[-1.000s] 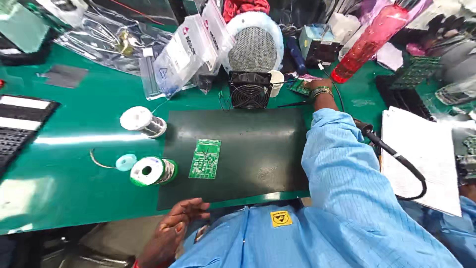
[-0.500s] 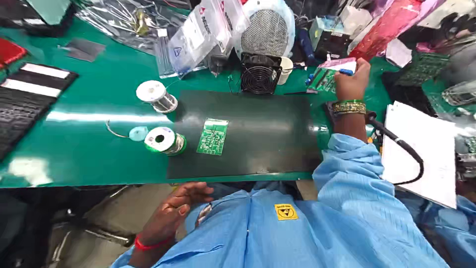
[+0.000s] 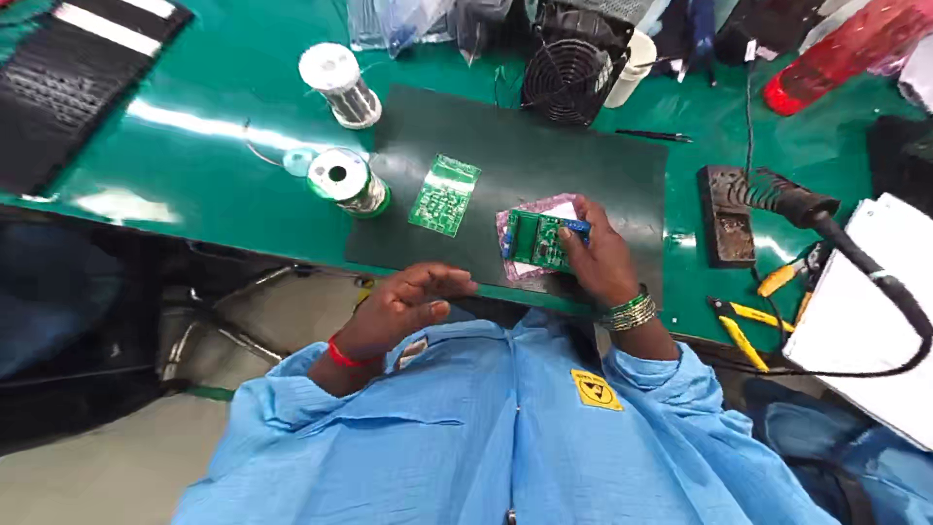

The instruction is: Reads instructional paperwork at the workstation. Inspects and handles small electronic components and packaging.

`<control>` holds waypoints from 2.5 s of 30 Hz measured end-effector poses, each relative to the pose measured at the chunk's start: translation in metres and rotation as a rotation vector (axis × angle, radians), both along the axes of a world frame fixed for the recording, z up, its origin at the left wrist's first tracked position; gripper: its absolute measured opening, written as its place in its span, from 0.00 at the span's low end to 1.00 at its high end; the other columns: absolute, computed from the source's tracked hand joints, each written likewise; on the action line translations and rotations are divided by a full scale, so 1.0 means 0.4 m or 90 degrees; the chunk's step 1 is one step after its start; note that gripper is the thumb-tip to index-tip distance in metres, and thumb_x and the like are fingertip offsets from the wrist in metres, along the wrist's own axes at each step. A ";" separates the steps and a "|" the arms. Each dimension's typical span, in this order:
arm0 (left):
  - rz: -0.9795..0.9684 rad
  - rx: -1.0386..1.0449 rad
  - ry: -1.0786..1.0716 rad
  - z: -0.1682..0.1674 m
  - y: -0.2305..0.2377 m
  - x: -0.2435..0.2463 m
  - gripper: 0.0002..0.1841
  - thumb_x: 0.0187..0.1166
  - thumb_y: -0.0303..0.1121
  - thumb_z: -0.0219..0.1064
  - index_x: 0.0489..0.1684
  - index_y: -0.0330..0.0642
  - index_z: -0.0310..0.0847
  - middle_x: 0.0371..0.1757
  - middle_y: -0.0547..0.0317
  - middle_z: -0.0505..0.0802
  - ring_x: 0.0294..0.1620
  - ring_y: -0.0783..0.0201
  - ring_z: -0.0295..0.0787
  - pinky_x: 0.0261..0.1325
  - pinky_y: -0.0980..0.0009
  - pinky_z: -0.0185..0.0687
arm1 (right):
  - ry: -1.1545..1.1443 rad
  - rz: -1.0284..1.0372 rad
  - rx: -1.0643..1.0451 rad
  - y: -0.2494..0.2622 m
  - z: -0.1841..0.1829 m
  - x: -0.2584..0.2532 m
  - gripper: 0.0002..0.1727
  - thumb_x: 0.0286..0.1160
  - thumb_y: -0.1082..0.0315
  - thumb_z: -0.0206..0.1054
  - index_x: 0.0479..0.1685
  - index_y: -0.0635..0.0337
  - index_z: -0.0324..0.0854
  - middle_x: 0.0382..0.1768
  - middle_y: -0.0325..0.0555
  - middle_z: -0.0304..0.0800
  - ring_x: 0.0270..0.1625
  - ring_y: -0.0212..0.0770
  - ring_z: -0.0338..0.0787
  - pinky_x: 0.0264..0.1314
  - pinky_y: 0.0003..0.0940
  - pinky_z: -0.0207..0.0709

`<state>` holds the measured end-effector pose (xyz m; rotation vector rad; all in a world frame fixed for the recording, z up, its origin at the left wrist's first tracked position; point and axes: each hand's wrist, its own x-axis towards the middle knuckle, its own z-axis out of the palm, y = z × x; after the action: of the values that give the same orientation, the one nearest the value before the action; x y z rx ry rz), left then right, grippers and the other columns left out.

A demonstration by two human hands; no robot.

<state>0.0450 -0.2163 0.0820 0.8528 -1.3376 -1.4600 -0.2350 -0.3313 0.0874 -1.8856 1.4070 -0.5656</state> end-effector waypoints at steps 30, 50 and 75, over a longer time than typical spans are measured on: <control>0.098 -0.302 -0.684 -0.042 -0.196 -0.166 0.18 0.74 0.19 0.57 0.51 0.41 0.93 0.62 0.48 0.94 0.76 0.36 0.79 0.80 0.29 0.58 | -0.215 -0.170 0.029 -0.014 -0.071 -0.287 0.31 0.77 0.60 0.70 0.77 0.64 0.70 0.65 0.44 0.84 0.56 0.23 0.87 0.58 0.23 0.83; 0.095 -0.382 -0.818 -0.039 -0.213 -0.330 0.12 0.77 0.34 0.64 0.36 0.34 0.89 0.44 0.43 0.94 0.48 0.41 0.92 0.40 0.51 0.87 | -0.108 0.034 -0.274 0.026 -0.062 -0.191 0.15 0.82 0.62 0.68 0.54 0.65 0.90 0.56 0.55 0.94 0.67 0.48 0.90 0.74 0.45 0.78; 0.209 -0.295 -0.439 -0.077 -0.205 -0.263 0.08 0.71 0.28 0.66 0.34 0.31 0.89 0.45 0.43 0.94 0.49 0.54 0.91 0.52 0.61 0.86 | -0.252 0.033 -0.040 0.050 -0.074 -0.073 0.09 0.76 0.70 0.70 0.48 0.66 0.86 0.43 0.42 0.90 0.40 0.22 0.88 0.45 0.18 0.84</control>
<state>-0.0601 -0.2984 0.0511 1.2401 -1.8295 -0.5635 -0.2640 -0.3112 0.0577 -1.7323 1.0907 -0.9089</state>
